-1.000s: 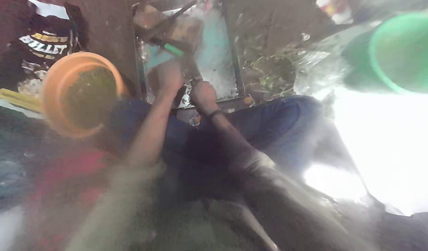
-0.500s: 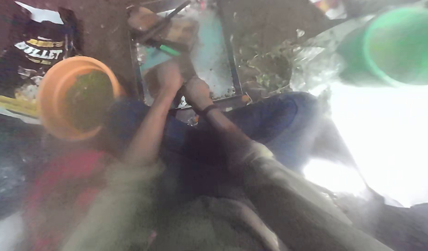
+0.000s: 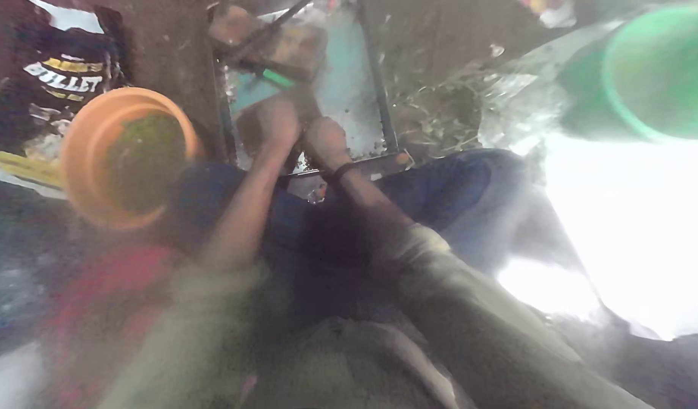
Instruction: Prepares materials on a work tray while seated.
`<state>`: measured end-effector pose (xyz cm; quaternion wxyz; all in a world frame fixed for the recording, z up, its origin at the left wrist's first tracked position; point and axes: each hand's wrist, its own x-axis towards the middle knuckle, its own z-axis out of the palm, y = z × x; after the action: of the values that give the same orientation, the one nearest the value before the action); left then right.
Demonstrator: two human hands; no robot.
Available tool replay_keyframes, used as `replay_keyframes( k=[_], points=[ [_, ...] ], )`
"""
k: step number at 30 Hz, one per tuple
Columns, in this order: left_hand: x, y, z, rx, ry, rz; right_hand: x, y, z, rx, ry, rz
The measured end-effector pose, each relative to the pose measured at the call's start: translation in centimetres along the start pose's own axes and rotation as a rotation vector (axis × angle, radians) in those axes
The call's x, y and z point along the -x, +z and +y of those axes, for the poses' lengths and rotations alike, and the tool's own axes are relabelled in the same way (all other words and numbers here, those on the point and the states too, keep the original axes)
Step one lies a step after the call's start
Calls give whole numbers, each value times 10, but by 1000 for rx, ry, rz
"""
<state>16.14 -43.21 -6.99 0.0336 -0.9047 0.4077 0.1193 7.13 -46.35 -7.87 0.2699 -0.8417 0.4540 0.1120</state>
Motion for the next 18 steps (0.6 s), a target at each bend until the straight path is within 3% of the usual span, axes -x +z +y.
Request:
replay_keyframes(
  k=[14, 18],
  points=[
    [-5, -2, -4, 47, 3, 0, -19, 6, -2, -29, -74, 34],
    [-4, -2, -5, 16, 35, 3, 15, 11, 10, 1, -23, -45]
  ],
)
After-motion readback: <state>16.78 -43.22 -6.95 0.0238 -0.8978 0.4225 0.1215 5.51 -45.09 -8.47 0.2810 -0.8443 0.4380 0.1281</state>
